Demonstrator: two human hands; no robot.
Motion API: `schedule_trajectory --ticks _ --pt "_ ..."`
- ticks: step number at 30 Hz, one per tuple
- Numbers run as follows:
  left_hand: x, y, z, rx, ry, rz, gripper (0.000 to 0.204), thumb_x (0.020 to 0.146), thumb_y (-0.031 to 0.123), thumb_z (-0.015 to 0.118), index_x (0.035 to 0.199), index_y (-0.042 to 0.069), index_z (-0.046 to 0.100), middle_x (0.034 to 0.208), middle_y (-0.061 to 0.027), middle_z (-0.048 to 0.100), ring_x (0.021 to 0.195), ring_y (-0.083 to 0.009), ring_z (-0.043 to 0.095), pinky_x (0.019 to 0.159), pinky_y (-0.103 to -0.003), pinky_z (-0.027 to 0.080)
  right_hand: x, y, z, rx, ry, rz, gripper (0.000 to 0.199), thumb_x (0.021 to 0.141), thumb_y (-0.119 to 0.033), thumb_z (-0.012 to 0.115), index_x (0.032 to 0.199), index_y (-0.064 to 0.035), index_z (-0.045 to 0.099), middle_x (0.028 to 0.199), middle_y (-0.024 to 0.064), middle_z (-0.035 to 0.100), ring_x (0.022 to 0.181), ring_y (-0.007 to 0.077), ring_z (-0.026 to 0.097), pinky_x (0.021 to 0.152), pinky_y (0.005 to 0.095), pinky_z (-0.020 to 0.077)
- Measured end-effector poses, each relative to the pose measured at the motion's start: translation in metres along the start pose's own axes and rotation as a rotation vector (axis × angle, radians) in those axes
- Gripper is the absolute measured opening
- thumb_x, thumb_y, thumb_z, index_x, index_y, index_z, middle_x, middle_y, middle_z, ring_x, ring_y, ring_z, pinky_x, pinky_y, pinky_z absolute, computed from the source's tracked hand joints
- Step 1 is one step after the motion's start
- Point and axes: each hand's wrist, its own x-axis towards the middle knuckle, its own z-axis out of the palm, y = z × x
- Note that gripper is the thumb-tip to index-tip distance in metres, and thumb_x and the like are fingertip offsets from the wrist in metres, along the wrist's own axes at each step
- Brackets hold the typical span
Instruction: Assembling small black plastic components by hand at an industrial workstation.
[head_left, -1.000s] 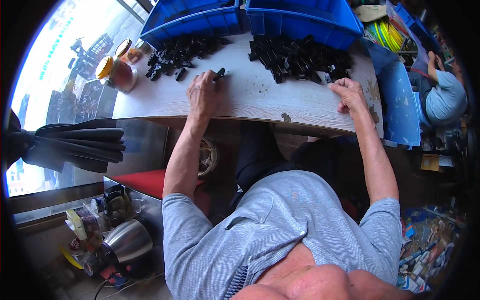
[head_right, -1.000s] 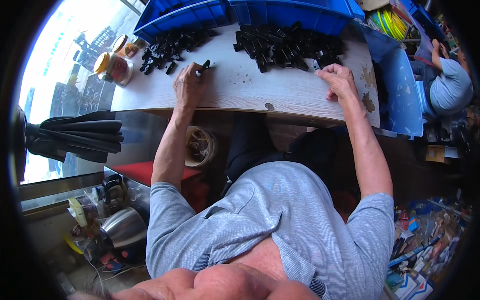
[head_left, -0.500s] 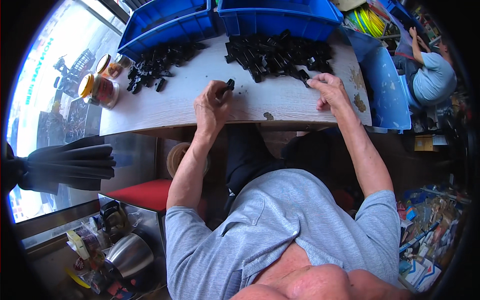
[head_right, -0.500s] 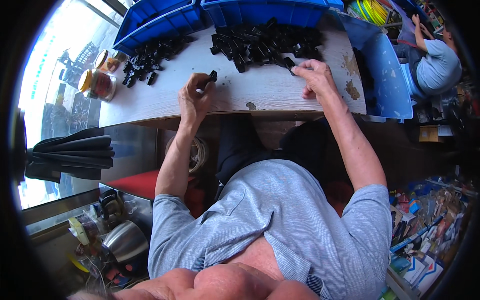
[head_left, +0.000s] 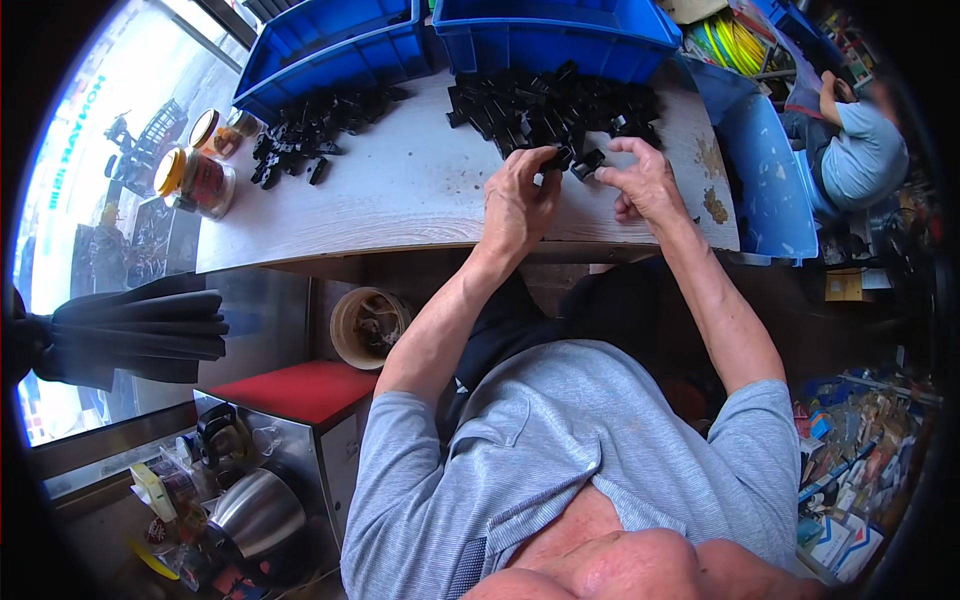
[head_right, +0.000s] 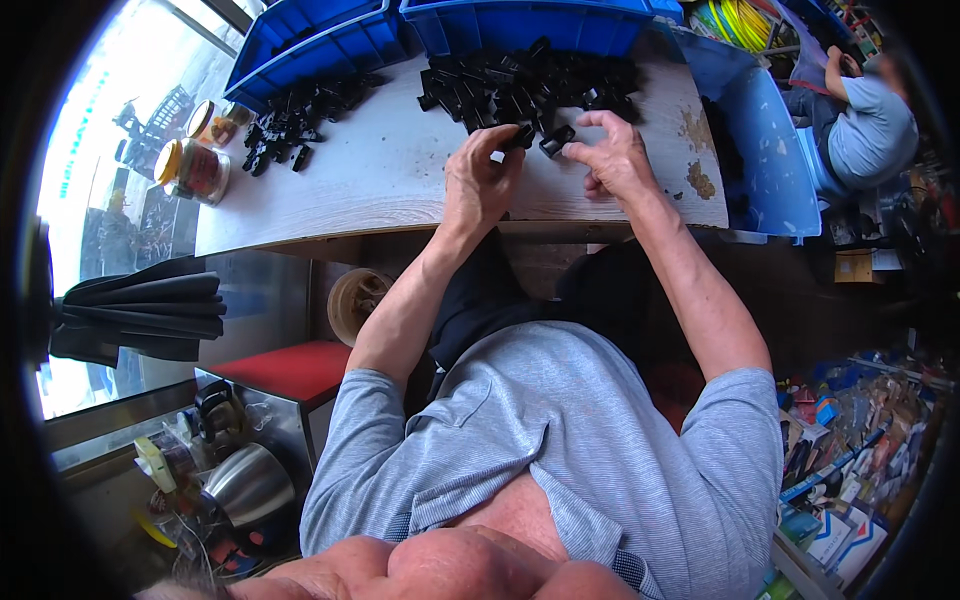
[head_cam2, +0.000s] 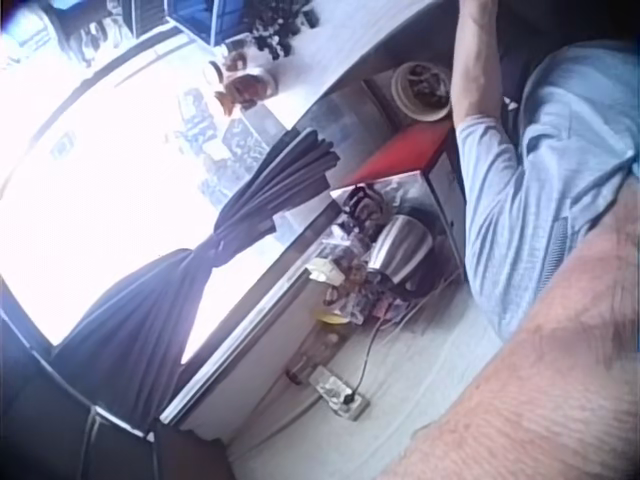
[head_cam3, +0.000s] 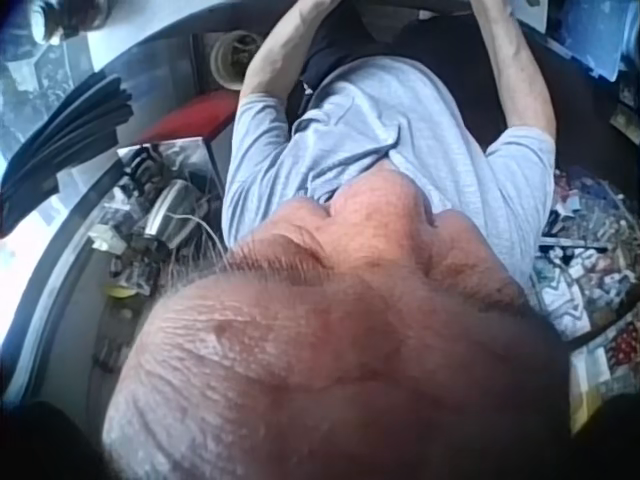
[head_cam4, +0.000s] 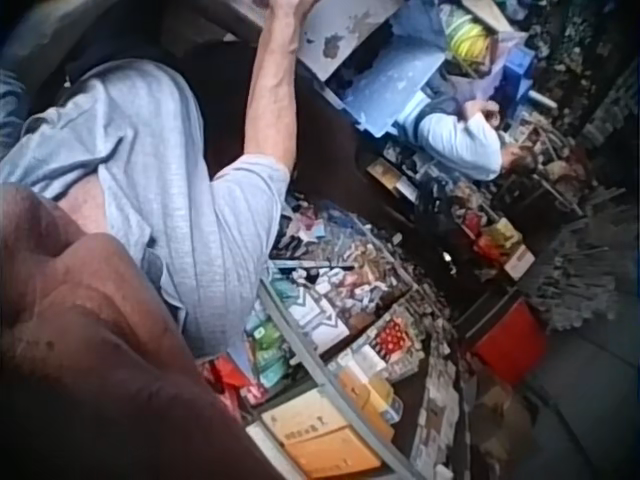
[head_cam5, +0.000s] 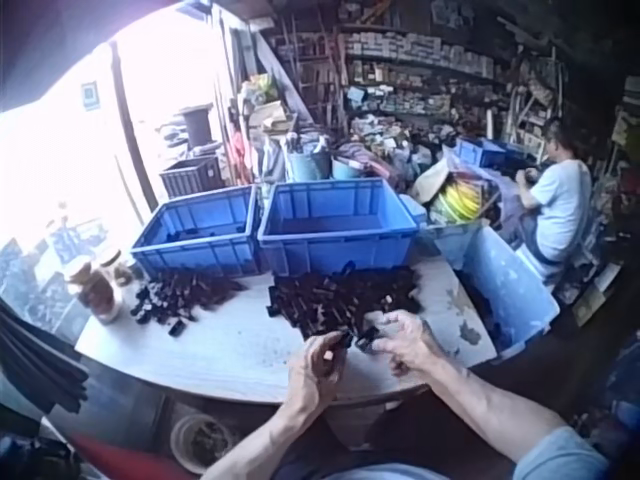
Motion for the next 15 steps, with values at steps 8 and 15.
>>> schedule_trajectory --ticks 8,15 --pt "0.013 -0.009 0.019 0.312 -0.055 0.264 0.026 0.085 0.004 0.068 0.11 0.008 0.074 0.103 -0.0115 0.071 0.088 -0.0311 0.071 0.077 -0.037 0.058 0.015 -0.004 0.001 -0.239 -0.134 0.047 0.038 0.082 -0.008 0.07 0.119 -0.0099 0.064 0.063 0.0013 0.058 0.046 0.0109 0.054 0.039 0.0283 0.0471" --pt "0.02 -0.011 0.009 0.38 -0.201 0.402 0.027 0.086 0.002 0.067 0.112 0.008 0.075 0.103 -0.0137 0.07 0.089 -0.031 0.071 0.076 -0.037 0.059 0.015 -0.005 0.004 -0.293 -0.147 0.004 0.032 0.082 -0.007 0.068 0.113 -0.0087 0.064 0.065 0.0024 0.06 0.046 0.0118 0.056 0.039 0.0291 0.0465"
